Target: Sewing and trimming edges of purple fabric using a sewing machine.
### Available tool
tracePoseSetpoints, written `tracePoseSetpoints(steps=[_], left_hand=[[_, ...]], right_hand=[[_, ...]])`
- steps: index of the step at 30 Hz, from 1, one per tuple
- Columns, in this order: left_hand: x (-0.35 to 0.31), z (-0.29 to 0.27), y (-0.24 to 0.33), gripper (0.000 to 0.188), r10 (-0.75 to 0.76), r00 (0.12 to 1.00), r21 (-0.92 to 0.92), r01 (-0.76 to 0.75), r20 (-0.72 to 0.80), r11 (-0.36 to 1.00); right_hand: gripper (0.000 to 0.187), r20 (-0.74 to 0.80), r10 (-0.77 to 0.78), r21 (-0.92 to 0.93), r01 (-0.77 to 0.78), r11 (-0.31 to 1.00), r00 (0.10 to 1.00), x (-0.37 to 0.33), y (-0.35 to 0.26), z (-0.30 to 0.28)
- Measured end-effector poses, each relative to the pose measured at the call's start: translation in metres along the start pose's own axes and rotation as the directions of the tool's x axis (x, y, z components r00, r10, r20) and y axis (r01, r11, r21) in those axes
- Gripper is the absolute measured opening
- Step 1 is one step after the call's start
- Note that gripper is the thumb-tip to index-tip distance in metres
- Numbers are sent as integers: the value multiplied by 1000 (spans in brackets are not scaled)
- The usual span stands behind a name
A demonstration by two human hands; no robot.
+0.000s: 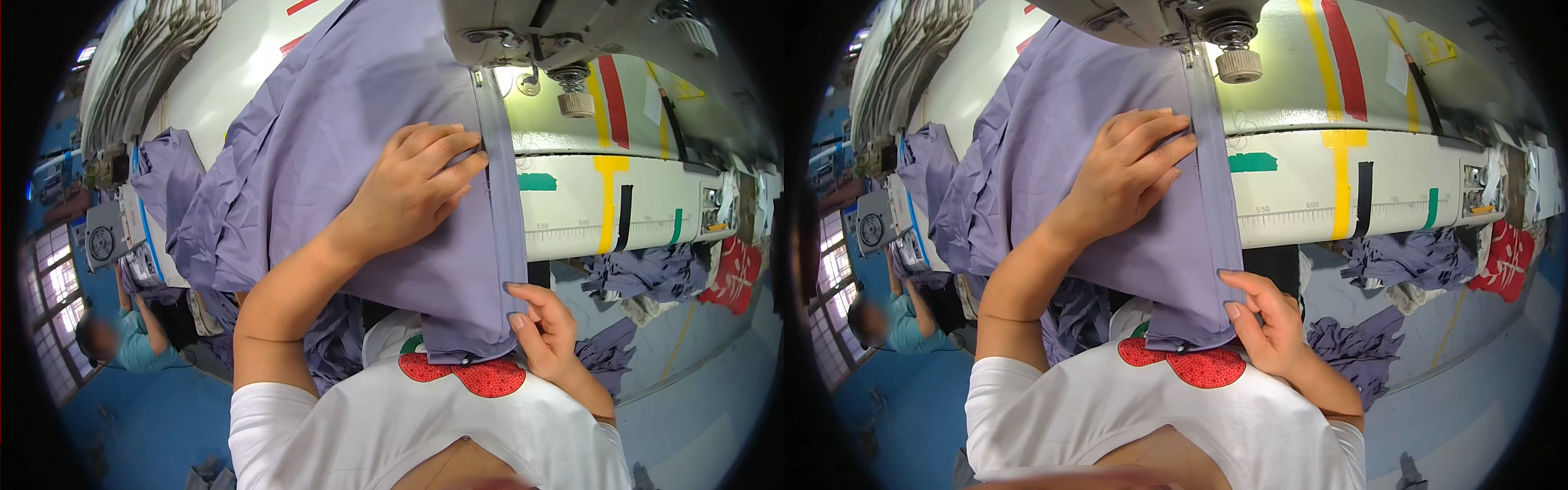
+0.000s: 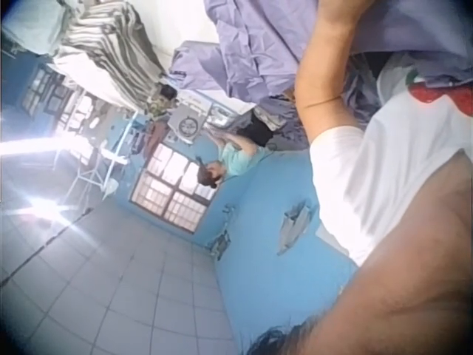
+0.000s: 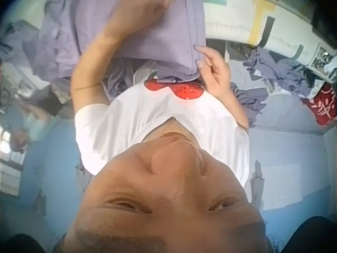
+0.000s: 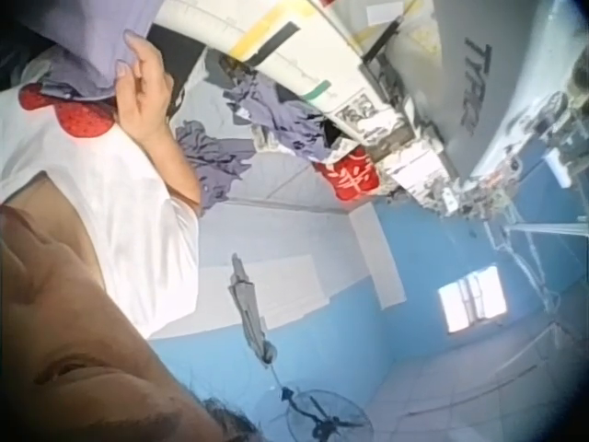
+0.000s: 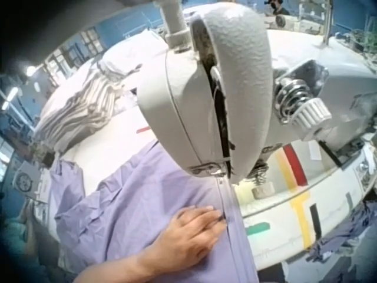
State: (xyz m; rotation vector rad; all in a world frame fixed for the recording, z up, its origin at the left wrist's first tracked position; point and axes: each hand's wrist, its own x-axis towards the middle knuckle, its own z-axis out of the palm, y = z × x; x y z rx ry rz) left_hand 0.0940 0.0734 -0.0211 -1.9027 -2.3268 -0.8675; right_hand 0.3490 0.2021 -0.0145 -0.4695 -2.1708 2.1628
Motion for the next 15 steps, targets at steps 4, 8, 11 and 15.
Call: tracePoseSetpoints(steps=[4,8,11,15], left_hand=[[2,-4,5,42,-15,999,34,14,29,999],[4,-6,6,43,-8,997,33,6,79,999],[4,-6,6,43,-28,996,23,26,87,999],[8,-10,11,45,-52,990,79,42,130,996]], right_hand=[[36,-10,-13,-42,13,999,1000,5,6,1],[37,7,-59,-60,59,996,998,5,6,1],[38,20,-64,-40,65,997,998,6,3,1],[38,35,-12,-17,13,1000,999,6,5,1]])
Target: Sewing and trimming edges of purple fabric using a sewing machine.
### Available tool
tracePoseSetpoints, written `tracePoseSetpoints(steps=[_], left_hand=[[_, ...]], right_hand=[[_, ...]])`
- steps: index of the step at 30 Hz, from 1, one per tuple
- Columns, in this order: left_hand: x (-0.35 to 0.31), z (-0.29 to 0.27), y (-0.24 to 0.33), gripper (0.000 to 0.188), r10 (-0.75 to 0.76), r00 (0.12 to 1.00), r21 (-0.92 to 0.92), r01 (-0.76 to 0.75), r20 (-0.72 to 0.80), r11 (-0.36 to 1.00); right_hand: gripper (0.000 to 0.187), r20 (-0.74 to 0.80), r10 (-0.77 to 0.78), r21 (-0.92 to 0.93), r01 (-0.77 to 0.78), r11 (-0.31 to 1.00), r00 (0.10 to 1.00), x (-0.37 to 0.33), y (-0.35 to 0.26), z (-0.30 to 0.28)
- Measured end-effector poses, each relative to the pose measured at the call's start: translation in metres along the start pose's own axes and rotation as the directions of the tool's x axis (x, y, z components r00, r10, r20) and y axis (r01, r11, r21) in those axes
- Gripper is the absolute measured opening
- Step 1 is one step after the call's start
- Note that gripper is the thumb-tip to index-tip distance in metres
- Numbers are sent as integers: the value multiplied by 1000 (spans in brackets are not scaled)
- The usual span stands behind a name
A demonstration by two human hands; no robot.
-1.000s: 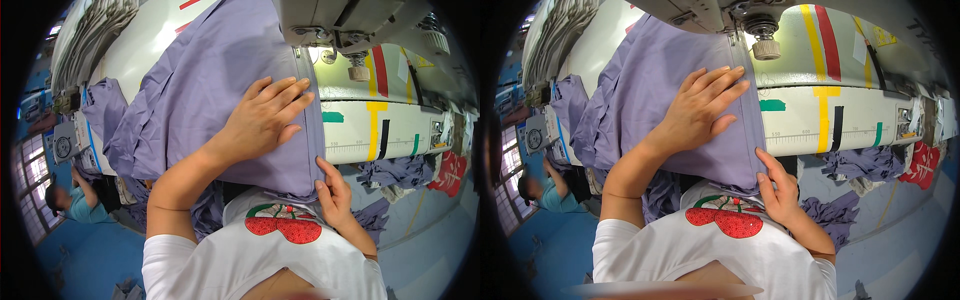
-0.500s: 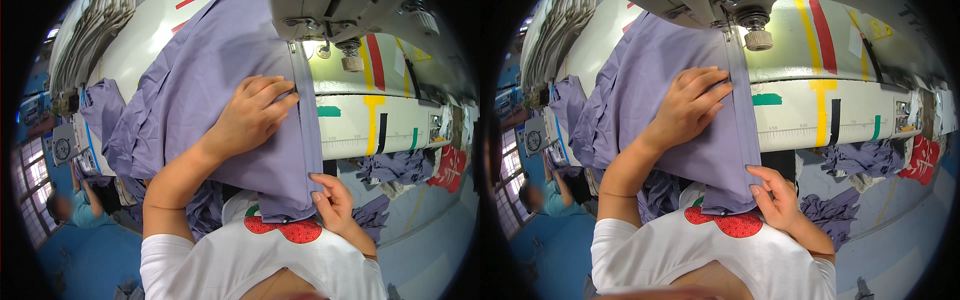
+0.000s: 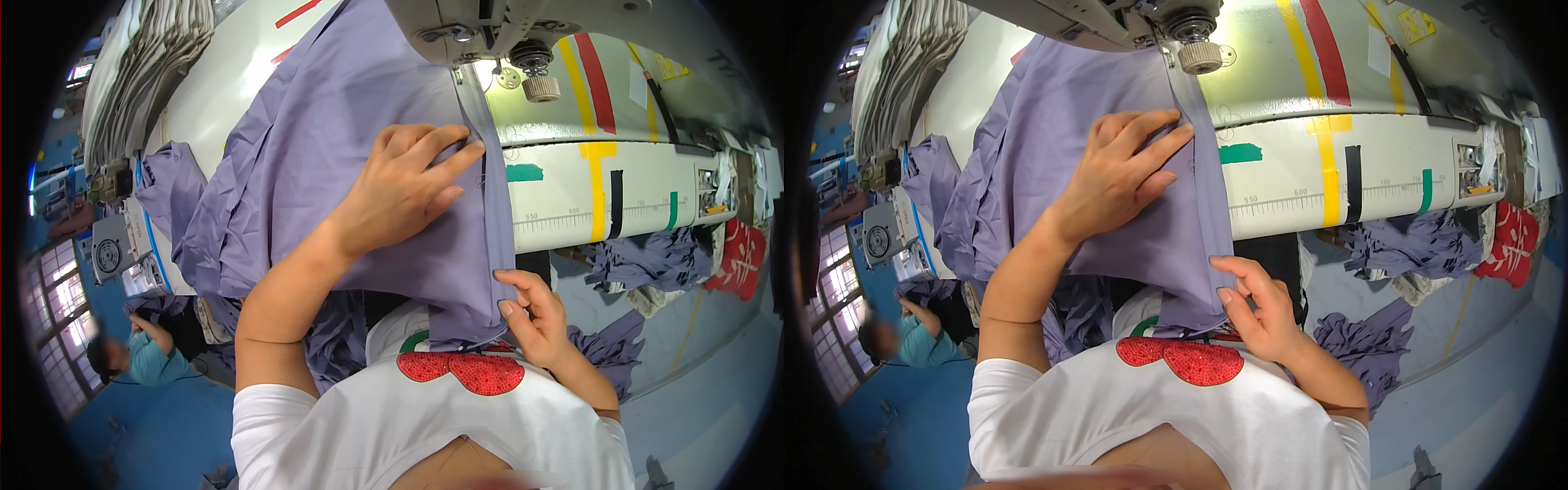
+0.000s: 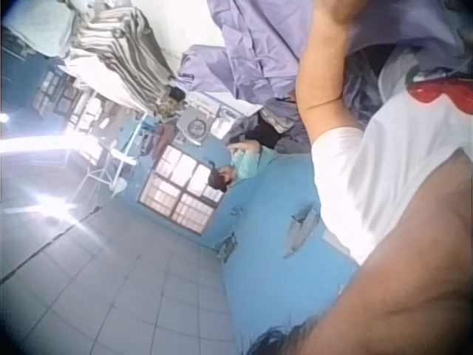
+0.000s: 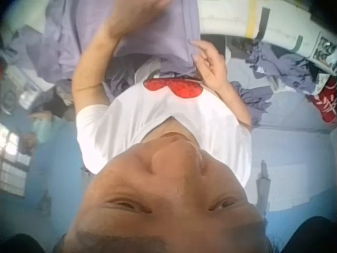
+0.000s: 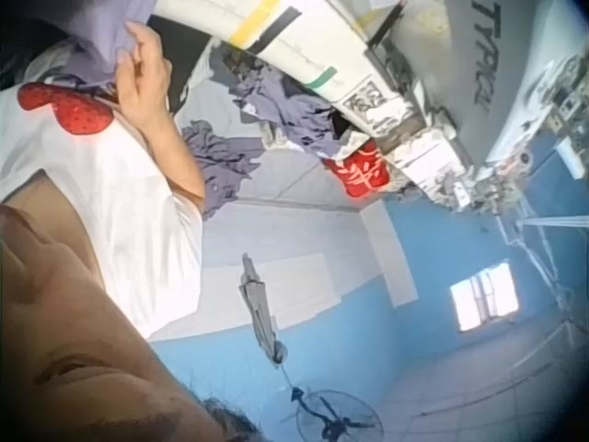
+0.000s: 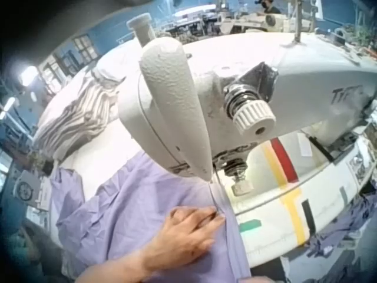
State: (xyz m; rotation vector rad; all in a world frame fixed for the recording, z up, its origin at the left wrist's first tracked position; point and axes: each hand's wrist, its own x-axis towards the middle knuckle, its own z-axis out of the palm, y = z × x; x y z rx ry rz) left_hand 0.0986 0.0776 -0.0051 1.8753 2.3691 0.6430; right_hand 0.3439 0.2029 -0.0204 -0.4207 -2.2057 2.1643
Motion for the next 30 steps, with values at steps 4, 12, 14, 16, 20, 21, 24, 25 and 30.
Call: tracePoseSetpoints(steps=[4,12,14,16,20,21,24,25,30], left_hand=[[6,-5,5,49,24,999,88,-26,28,996],[-5,7,-7,37,76,988,-45,-83,-134,996],[-4,7,-6,33,82,988,-76,-93,-133,993],[-6,10,-8,31,63,987,-108,-80,-150,991],[-7,16,-16,28,51,974,-123,-79,-222,989],[-8,16,-16,28,40,972,-128,-71,-231,989],[-9,13,-15,27,47,970,-151,-85,-238,985],[-9,13,-16,27,55,970,-159,-95,-239,983],[-12,14,-17,31,46,970,-161,-86,-240,983]], right_hand=[[38,43,31,76,-34,997,999,0,2,4],[40,-167,-382,-674,178,717,909,22,-20,-6],[40,-181,-472,-713,215,667,863,49,-32,0],[26,-100,-538,-808,248,535,837,83,-38,8],[21,-72,-525,-916,151,371,848,126,-43,10],[21,-55,-500,-934,133,333,864,129,-43,10],[15,14,-463,-961,140,238,886,134,-49,7],[15,-29,-444,-934,134,331,895,137,-49,6],[16,-199,-112,-668,-52,742,974,138,-54,-13]])
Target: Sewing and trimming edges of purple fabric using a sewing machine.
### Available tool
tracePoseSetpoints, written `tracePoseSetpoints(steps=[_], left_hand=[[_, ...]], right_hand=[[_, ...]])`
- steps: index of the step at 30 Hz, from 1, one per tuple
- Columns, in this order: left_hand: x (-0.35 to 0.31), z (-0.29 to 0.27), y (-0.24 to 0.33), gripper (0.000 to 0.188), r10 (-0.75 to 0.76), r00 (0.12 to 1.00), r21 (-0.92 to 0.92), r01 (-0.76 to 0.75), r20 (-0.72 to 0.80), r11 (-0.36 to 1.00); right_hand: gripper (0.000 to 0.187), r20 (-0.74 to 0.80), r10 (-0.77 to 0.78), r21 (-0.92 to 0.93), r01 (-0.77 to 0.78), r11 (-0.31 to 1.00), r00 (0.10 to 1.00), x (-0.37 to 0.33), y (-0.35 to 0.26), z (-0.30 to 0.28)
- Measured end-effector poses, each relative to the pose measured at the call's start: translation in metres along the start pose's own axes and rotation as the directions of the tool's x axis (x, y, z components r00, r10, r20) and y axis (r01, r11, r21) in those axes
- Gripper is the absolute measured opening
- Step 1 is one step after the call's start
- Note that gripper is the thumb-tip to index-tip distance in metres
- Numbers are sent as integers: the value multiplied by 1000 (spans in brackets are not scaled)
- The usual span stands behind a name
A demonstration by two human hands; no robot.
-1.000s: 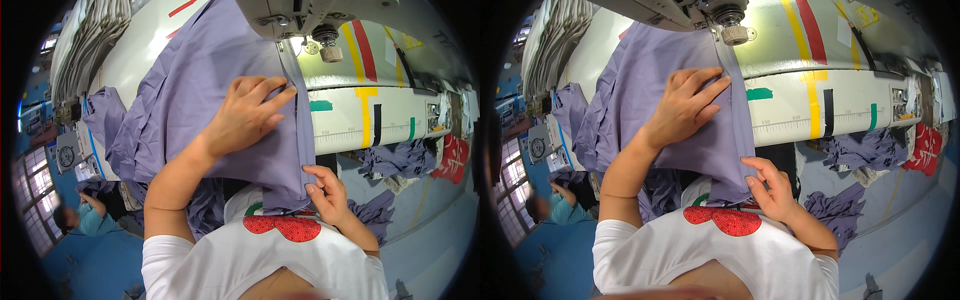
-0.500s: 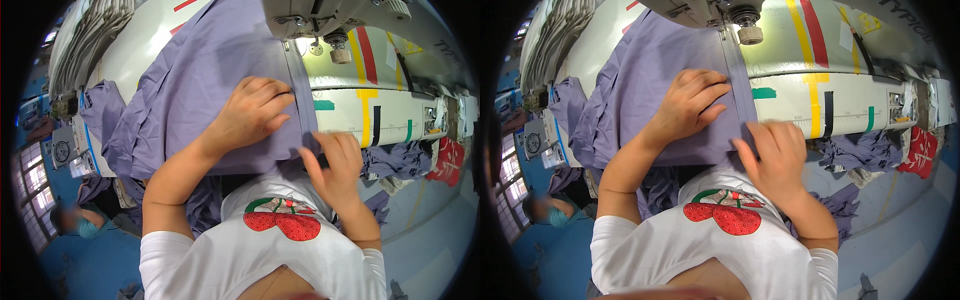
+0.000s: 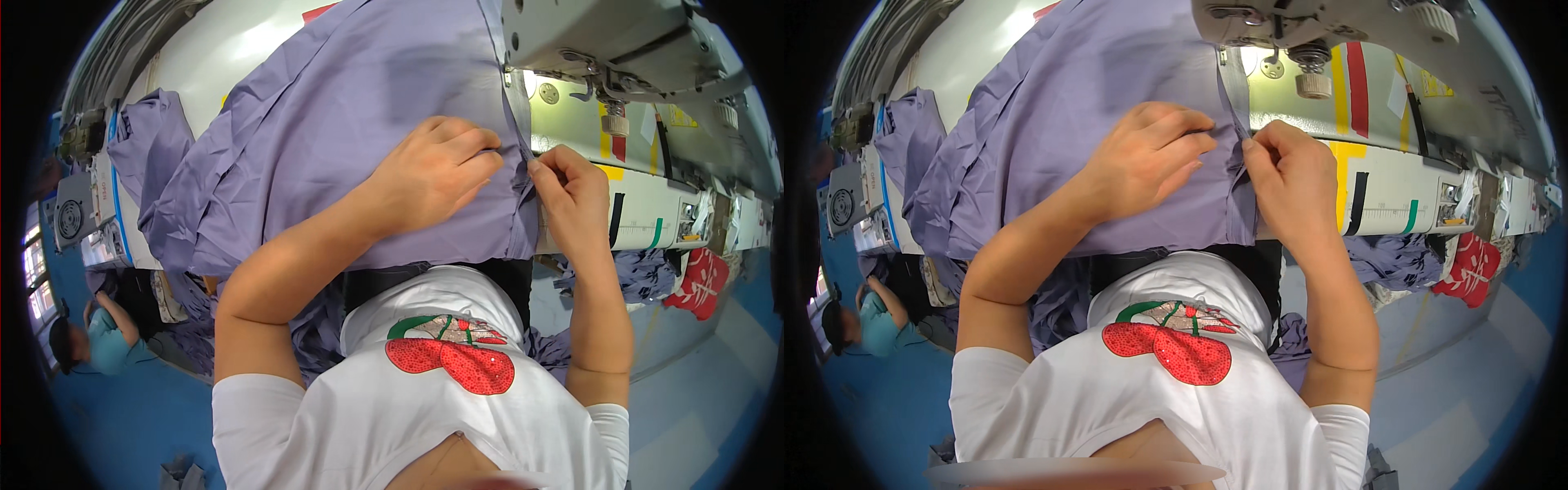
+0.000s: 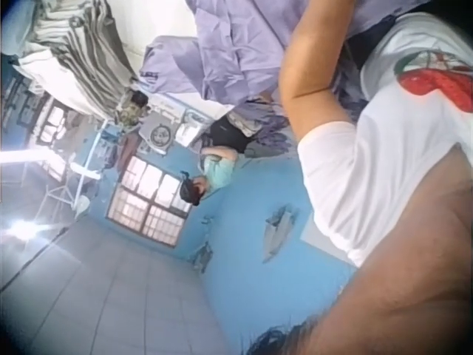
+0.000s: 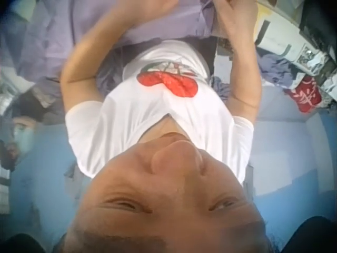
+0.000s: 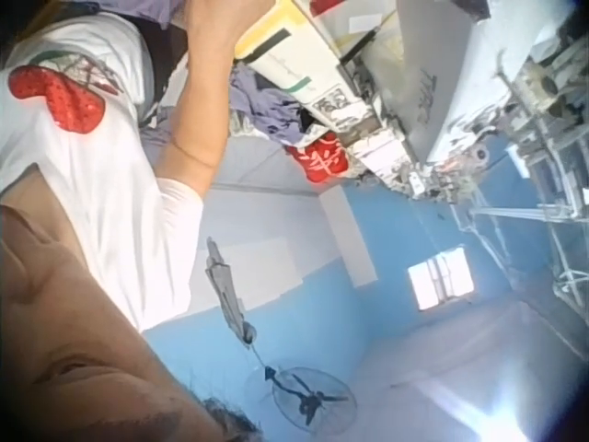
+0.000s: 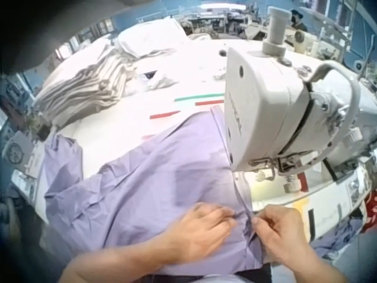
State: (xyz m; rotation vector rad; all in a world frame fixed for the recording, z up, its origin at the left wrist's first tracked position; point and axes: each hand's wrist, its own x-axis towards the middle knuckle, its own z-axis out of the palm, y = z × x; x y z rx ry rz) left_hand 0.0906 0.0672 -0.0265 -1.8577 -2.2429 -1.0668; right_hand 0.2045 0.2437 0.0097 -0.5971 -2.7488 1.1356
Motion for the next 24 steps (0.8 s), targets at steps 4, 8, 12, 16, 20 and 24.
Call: tracePoseSetpoints(steps=[4,8,12,16,20,24], left_hand=[[2,0,-4,32,9,1000,-18,-9,21,1000],[7,1,-8,31,31,998,50,-34,56,998],[24,-2,-10,27,116,991,149,-125,67,981],[38,3,-10,21,293,948,250,-317,126,915],[44,8,-18,19,391,916,244,-401,89,883],[48,8,-22,18,419,902,182,-431,101,884]], right_hand=[[17,58,172,142,-179,974,983,-1,-1,-2],[17,91,120,147,-132,980,989,3,2,-2],[16,126,144,216,-169,962,981,5,4,-3],[15,176,209,310,-256,916,962,6,0,-6],[14,217,261,378,-328,866,940,8,-1,-8],[15,200,192,356,-254,899,961,10,6,-11]])
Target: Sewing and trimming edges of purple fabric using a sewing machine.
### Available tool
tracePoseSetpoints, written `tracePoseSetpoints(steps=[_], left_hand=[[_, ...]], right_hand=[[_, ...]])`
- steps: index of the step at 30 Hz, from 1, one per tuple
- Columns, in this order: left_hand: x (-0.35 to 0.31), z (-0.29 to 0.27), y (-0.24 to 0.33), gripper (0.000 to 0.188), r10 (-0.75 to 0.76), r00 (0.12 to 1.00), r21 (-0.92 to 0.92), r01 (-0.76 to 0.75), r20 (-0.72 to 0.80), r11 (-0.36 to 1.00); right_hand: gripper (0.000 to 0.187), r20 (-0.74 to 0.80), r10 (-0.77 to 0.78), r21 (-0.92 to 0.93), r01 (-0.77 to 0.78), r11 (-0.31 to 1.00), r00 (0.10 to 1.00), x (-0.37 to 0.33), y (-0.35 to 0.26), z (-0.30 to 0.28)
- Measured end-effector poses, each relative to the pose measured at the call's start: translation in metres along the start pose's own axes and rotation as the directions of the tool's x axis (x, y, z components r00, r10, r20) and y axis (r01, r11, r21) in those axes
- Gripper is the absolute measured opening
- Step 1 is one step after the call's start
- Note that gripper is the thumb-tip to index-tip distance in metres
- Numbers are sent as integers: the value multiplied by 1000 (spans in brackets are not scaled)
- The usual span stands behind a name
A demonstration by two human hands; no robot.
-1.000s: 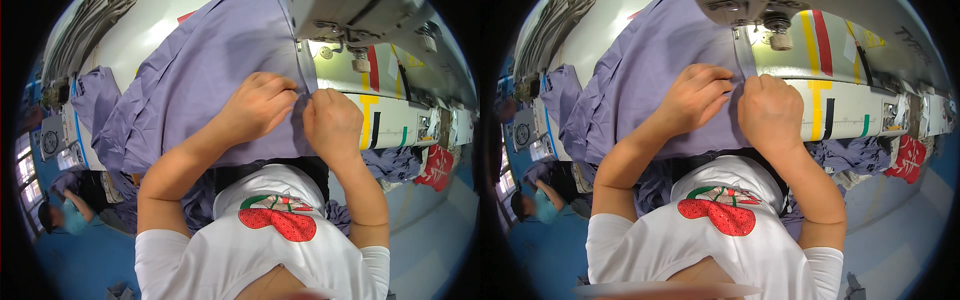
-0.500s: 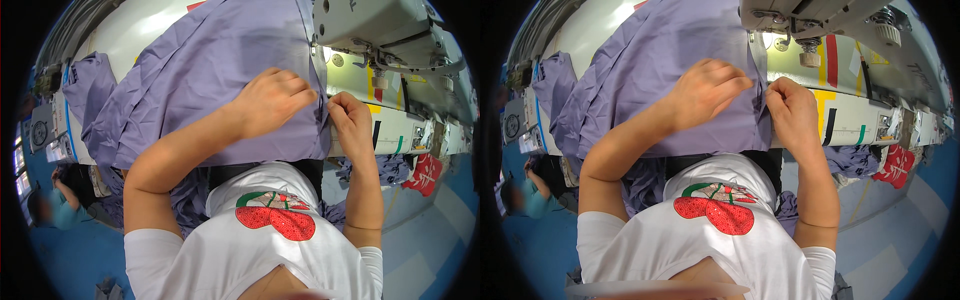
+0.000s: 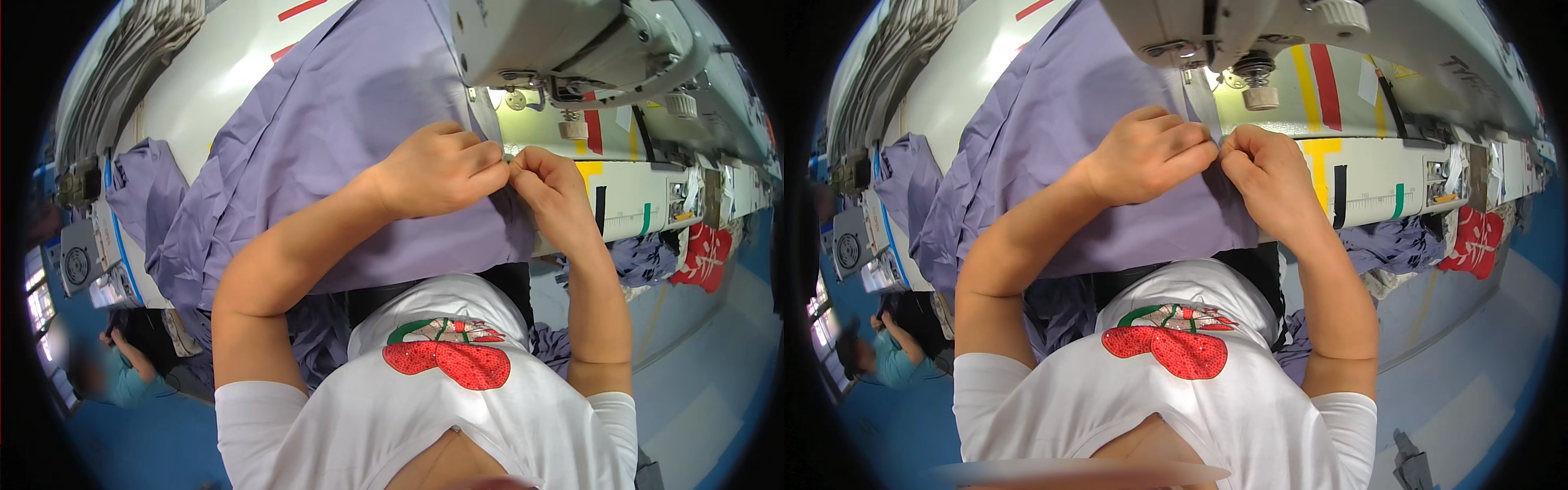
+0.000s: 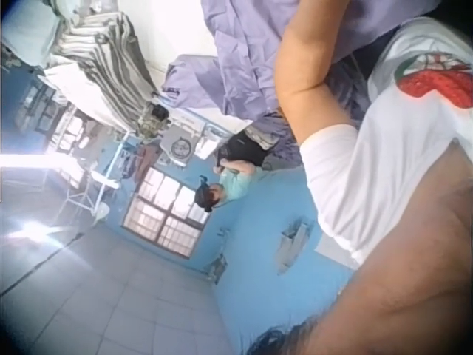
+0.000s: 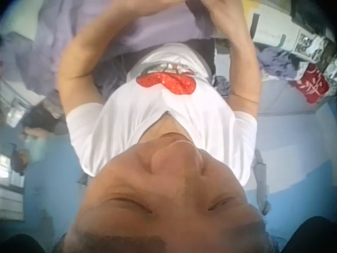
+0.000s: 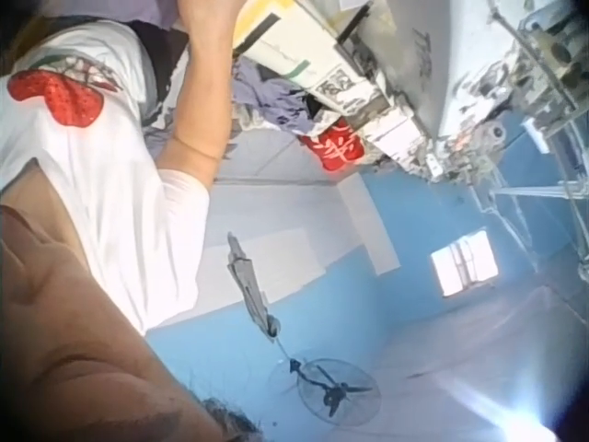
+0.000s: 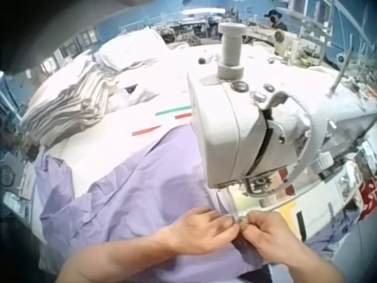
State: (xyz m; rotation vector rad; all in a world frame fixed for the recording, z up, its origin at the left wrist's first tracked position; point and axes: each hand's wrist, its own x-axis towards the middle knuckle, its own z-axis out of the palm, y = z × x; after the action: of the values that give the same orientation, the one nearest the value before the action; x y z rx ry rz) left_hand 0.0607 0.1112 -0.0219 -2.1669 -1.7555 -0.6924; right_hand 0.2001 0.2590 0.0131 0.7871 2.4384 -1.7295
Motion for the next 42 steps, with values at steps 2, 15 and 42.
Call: tracePoseSetpoints(steps=[2,15,42], left_hand=[[-1,0,0,18,-42,999,-67,41,-13,997],[3,-1,5,25,4,1000,23,-4,-3,1000],[5,1,-14,16,39,999,-240,-36,8,970]], right_hand=[[16,29,9,-30,-8,1000,1000,0,-2,-4],[20,4,-75,-161,75,984,997,3,-3,-10],[13,-21,-607,-791,359,496,794,21,0,-3]])
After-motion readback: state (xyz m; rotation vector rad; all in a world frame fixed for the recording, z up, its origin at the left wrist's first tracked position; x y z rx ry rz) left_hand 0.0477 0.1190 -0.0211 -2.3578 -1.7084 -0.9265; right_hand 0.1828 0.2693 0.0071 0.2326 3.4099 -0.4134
